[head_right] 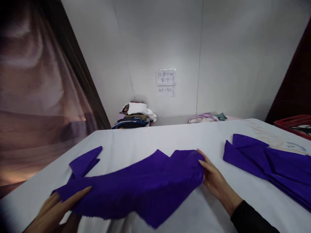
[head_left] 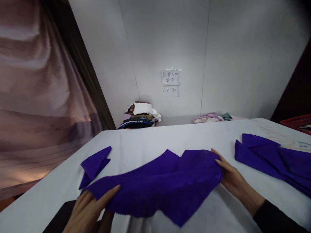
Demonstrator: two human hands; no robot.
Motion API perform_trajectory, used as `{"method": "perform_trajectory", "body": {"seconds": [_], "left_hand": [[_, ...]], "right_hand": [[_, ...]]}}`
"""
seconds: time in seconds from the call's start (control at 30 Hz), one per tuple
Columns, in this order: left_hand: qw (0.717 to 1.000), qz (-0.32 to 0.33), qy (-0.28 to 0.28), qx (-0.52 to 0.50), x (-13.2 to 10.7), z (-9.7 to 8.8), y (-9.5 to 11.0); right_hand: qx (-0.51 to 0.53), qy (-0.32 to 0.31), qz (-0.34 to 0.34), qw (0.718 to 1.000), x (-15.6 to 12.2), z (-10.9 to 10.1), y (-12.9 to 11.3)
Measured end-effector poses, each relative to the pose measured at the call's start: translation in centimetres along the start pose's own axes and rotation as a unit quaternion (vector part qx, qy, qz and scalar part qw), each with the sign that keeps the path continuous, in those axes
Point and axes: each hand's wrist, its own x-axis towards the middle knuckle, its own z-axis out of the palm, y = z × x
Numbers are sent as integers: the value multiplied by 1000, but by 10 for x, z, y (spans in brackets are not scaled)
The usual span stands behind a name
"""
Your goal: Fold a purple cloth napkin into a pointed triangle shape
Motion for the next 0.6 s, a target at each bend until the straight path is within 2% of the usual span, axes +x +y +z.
{"method": "perform_trajectory", "body": {"seconds": [0.1,0.17,0.23,0.3,0.37,0.4,0.43,0.47,0.53,0.6], "left_hand": [[999,39,-18,28,18,22,-5],[998,36,-34,28,45,43,-13],[999,-5,-50,22,84,59,-24],[998,-58,-30,15,127,62,-32],[997,-60,15,47,165,50,-29],[995,-40,31,84,180,39,-23],[991,-18,55,121,190,26,-15],[982,-6,107,153,195,12,-5],[963,27,174,202,192,-15,14],[950,67,184,242,170,-34,25]], "right_hand": [[8,-44,110,993,5,7,23],[-10,-87,159,983,18,16,28],[-31,-110,159,981,41,32,13],[-47,-98,116,987,66,52,-22],[-36,-63,28,997,89,72,-68],[-5,-73,-29,997,97,81,-90],[16,-71,-62,995,102,87,-111],[29,-72,-84,993,105,92,-128],[50,-100,-121,986,104,94,-147],[47,-129,-129,982,98,88,-146]]}}
